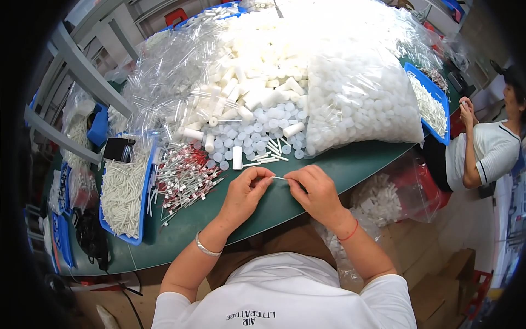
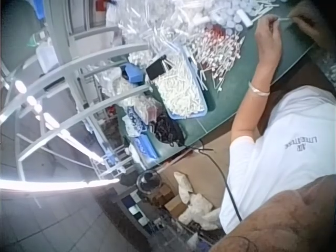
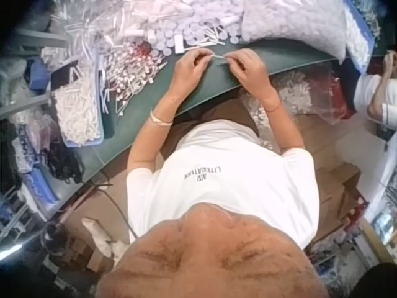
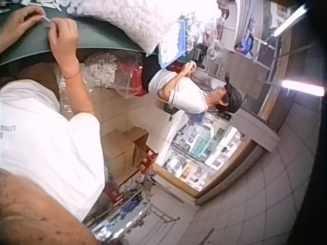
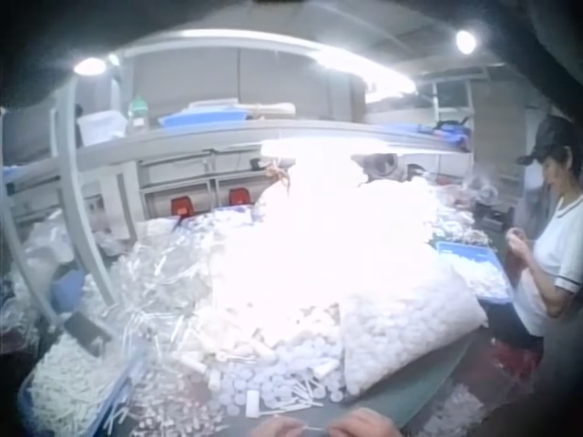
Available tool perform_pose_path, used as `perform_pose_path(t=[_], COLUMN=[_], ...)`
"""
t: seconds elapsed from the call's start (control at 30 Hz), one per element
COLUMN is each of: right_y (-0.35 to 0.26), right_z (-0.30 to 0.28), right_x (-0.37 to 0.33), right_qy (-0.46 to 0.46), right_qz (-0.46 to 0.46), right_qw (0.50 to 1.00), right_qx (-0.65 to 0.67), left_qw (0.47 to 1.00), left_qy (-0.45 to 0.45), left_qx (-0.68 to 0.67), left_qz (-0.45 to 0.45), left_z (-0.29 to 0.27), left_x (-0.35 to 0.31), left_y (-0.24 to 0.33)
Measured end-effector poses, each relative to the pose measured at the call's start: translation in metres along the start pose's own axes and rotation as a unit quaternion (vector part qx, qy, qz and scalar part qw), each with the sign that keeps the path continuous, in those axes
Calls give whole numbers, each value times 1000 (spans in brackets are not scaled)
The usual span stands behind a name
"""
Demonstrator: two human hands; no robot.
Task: The recorder is manually assembling small plastic parts by inserting white filter material into tubes at a factory workstation.
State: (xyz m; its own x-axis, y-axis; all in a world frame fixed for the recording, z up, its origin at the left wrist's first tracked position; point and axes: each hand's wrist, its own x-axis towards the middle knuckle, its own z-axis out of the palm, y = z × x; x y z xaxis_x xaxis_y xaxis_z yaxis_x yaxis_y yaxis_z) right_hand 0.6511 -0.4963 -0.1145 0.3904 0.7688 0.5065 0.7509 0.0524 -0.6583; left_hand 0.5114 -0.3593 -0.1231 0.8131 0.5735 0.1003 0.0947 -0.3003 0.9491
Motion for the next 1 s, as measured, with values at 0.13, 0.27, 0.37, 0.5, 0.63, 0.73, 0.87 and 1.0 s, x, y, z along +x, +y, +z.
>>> perform_pose_path(t=[0.13,0.27,0.37,0.5,0.63,0.73,0.87,1.0], right_y=[2,-2,-4,-3,0,6,2,-1], right_z=[-3,-2,-4,-4,-1,-6,-12,-11], right_x=[5,9,11,10,10,14,20,19], right_qy=[-12,-72,-84,-95,-76,-77,3,45], right_qz=[-66,-100,-85,-60,-57,-70,-42,118], right_qw=[997,992,993,993,995,994,998,987], right_qx=[-45,-37,-7,-23,-31,-44,-53,103], left_qw=[998,989,994,991,984,993,919,901], left_qy=[0,3,13,-4,0,-11,68,69], left_qx=[57,118,82,101,119,86,350,385], left_qz=[34,85,76,89,136,79,166,187], left_z=[2,6,4,1,2,-6,-12,-14], left_x=[-1,-4,-3,-1,6,19,48,59], left_y=[3,3,2,6,8,23,10,1])
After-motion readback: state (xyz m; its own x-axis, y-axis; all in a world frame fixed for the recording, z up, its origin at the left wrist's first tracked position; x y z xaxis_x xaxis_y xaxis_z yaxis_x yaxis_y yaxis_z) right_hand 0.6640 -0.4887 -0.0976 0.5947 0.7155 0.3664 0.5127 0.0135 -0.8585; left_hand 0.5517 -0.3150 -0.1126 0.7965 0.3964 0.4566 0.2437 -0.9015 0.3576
